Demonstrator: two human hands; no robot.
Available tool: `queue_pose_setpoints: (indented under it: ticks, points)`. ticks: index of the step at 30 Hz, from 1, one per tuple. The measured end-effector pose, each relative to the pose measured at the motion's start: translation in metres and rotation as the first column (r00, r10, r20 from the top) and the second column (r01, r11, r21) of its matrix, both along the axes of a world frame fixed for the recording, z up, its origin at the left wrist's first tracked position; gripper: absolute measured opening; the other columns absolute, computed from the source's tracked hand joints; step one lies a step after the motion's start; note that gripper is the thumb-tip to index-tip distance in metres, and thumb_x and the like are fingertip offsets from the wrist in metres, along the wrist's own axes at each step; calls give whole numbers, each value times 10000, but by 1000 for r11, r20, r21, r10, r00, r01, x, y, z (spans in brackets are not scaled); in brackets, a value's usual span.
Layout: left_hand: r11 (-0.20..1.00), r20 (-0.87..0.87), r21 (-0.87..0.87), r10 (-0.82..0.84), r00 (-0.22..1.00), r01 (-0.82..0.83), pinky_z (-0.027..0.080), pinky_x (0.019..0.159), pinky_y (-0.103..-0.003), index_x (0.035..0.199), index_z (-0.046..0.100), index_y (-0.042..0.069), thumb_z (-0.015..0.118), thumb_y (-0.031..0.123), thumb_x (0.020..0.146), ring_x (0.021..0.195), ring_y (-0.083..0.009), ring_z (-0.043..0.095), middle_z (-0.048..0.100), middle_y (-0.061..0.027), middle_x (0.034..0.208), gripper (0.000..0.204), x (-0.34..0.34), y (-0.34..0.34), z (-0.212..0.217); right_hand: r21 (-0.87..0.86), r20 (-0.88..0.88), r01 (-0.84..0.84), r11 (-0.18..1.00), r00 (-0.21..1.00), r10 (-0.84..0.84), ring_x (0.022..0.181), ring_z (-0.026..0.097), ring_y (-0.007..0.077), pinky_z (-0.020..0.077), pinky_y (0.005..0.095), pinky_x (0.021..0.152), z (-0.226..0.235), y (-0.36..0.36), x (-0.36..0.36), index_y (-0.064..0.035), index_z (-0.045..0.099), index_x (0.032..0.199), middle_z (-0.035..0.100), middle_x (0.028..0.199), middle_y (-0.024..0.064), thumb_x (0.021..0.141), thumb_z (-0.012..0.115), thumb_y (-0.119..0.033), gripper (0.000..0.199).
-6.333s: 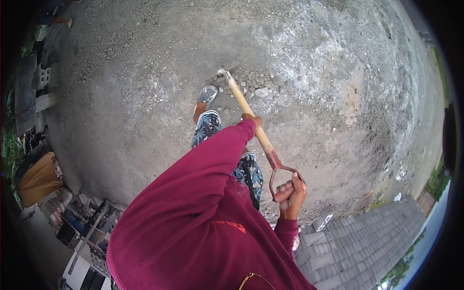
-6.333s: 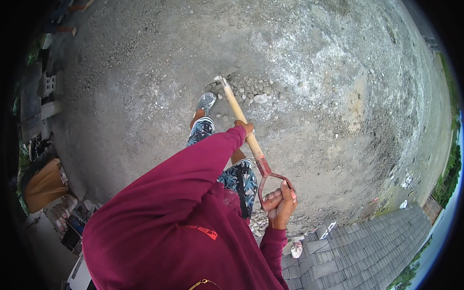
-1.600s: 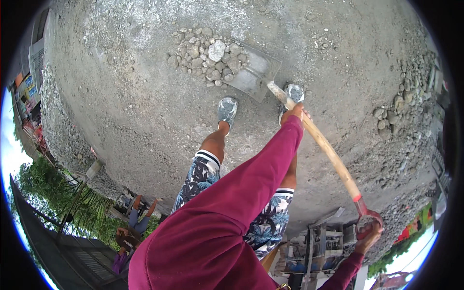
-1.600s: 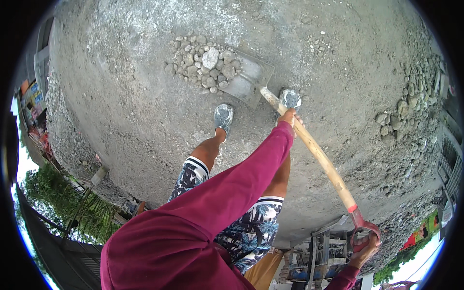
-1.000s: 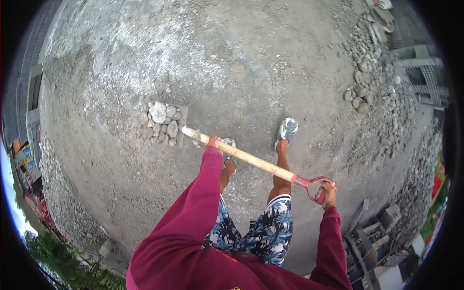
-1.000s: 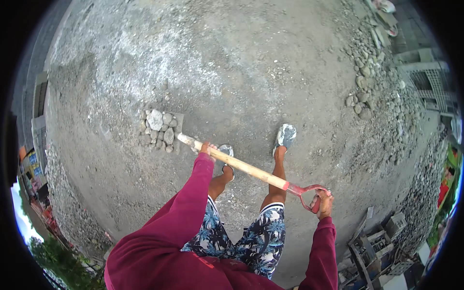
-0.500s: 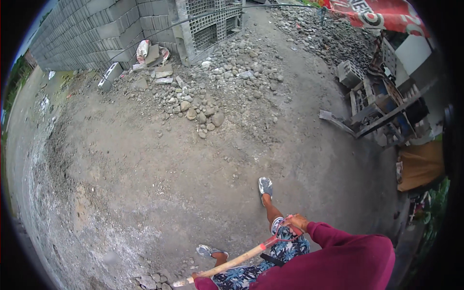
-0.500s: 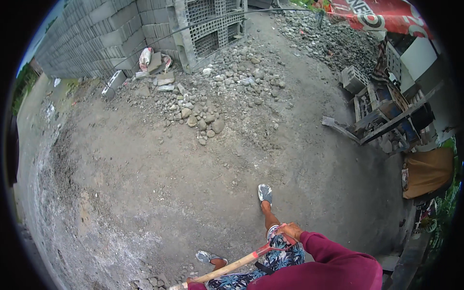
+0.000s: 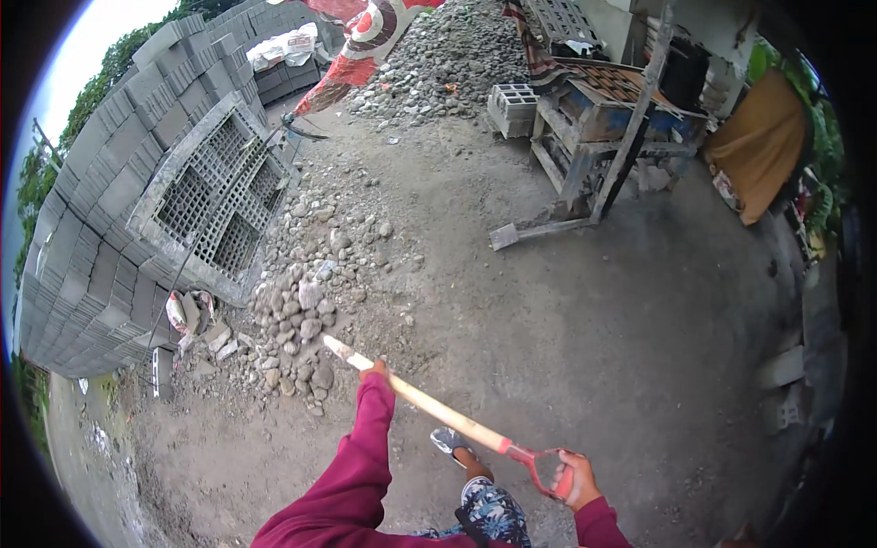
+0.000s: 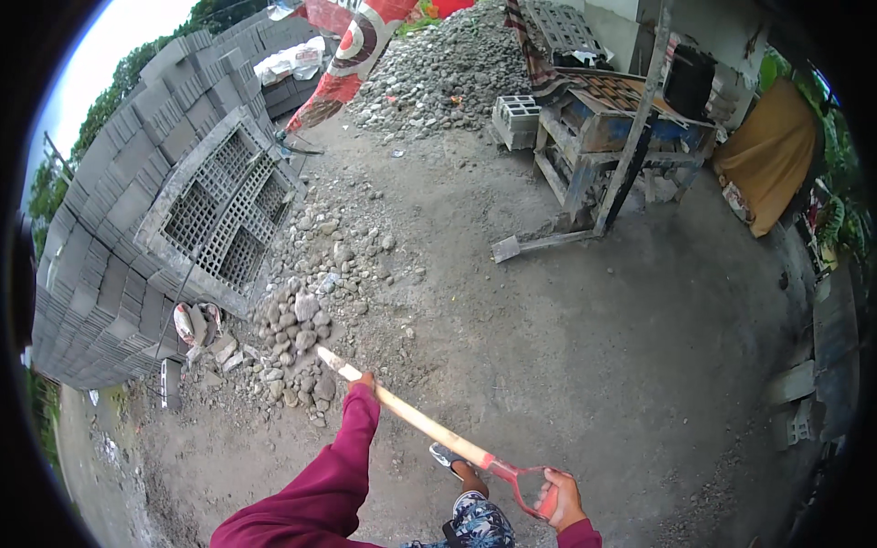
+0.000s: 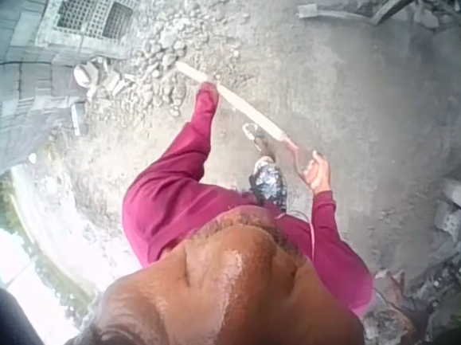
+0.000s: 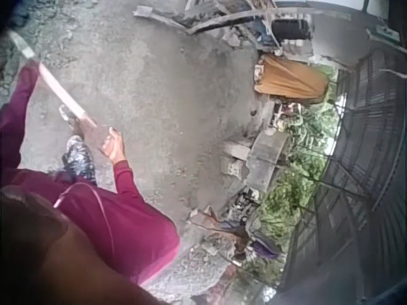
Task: The person uses a shovel to manually mix gravel, sand, and cement on the ground, periodically handling a cylindrical object by hand during the process.
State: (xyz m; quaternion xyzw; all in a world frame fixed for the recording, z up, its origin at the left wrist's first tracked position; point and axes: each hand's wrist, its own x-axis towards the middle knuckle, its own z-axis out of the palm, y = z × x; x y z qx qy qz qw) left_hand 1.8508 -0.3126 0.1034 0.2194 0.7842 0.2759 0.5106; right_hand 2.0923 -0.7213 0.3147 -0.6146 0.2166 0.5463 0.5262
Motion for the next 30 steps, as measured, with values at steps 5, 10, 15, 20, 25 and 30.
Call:
queue_pose_setpoints:
  ticks: [5,10,15,20,25,30]
  points:
    - [891,98,385,-299,949,241,487,498,-411,855,538,-98,567,210,736,506,-288,593,622,-188,651,332,113,199,185,573,-353,353,740,921,-165,880,508,280,449,543,753,118,297,-79,-115,403,1091,467,929,95,803,699,-372,487]
    - [923,76,260,-313,947,284,531,532,-407,937,512,-146,556,159,758,560,-313,645,632,-214,682,356,117,129,154,418,-316,316,852,930,-190,719,548,266,483,482,602,89,218,-52,-140,471,1036,507,840,68,808,687,-345,375]
    - [970,452,-20,225,863,-243,521,525,-444,1044,453,-78,569,229,822,560,-315,606,589,-197,706,397,29,-63,29,292,30,-201,935,979,201,686,598,200,505,397,542,74,114,-36,-97,587,885,581,763,49,759,706,-153,183]
    - [847,412,-266,532,739,-461,453,514,-478,1040,394,114,560,362,718,551,-317,508,503,-151,679,439,-127,-230,20,227,428,-914,337,404,809,714,634,214,480,334,645,119,130,-111,-33,613,982,635,744,122,723,743,-285,384]
    - [640,338,-211,757,559,-739,455,531,-478,992,420,110,557,326,723,547,-311,498,490,-132,668,372,-277,-340,46,265,792,-766,-585,-174,585,702,614,229,459,341,626,154,160,-169,-58,620,987,620,742,100,753,720,-406,431]
    - [276,401,-218,900,172,-936,469,584,-471,912,470,68,564,255,723,575,-306,529,511,-95,647,282,-340,-507,35,268,835,-340,-902,-386,393,585,575,220,426,333,541,176,187,-262,-44,633,854,609,706,84,796,673,-454,416]
